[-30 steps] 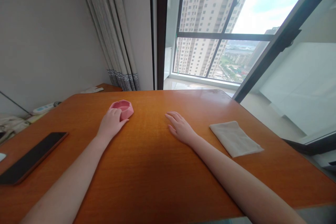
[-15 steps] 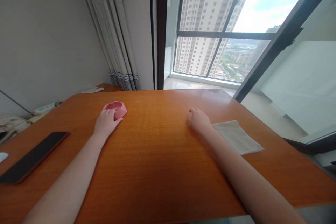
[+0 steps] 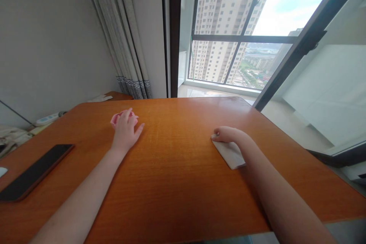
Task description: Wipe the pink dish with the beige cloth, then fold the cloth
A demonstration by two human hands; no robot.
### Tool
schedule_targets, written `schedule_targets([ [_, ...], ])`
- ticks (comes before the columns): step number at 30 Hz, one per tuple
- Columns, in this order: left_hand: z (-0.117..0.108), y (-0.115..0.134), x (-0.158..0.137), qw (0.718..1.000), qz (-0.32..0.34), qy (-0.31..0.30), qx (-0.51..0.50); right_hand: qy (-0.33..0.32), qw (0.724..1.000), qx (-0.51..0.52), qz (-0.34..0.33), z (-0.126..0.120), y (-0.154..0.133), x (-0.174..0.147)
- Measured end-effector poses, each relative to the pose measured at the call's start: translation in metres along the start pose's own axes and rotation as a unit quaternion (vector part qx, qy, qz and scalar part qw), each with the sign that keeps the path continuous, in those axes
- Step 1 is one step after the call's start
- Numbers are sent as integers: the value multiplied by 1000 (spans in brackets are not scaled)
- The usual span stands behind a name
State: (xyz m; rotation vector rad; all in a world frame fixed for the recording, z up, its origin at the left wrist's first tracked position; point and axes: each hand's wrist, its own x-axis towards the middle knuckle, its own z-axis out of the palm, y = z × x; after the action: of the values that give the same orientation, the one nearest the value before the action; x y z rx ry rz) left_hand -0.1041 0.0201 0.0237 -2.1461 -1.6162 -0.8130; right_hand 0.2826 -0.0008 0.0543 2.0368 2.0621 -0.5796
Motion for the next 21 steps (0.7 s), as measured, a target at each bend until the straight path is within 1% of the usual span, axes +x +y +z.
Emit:
schedule_targets([
  [1,-4,19,-1,998,41,-16,-35,11,999,25,-36,8,-16,1],
  [2,-9,39,-4,993,84,-46,-74,5,996,70,-56,16,-32,2],
  [3,-13,60,-8,983,117,-85,-112,10,989,130,-67,24,-49,2],
  [4,-16,79,-13,970,139,-131,-147,35,975,205,-82,32,-64,2],
  [5,-19,98,-20,955,158,-174,-179,59,949,292,-106,39,-77,2],
  [6,-21,113,-27,939,185,-205,-203,62,914,380,-125,44,-87,2],
  [7,-21,125,-35,923,216,-228,-221,64,882,446,-140,47,-94,2],
  [8,-20,134,-42,907,244,-252,-233,66,854,493,-152,49,-96,4],
  [9,-19,140,-49,895,262,-273,-238,70,834,523,-160,50,-95,6],
  [10,-16,142,-54,885,273,-293,-237,79,823,537,-164,50,-91,10],
  [12,-10,141,-59,875,271,-331,-229,117,817,540,-162,52,-77,21],
  [14,-6,134,-59,869,253,-361,-224,167,824,519,-155,55,-62,34],
  [15,-5,130,-58,867,242,-373,-226,187,831,500,-158,58,-56,40],
  [17,-8,119,-52,863,216,-393,-231,206,849,455,-172,63,-46,50],
  [21,-26,85,-47,848,153,-437,-258,223,888,364,-173,66,-44,55],
])
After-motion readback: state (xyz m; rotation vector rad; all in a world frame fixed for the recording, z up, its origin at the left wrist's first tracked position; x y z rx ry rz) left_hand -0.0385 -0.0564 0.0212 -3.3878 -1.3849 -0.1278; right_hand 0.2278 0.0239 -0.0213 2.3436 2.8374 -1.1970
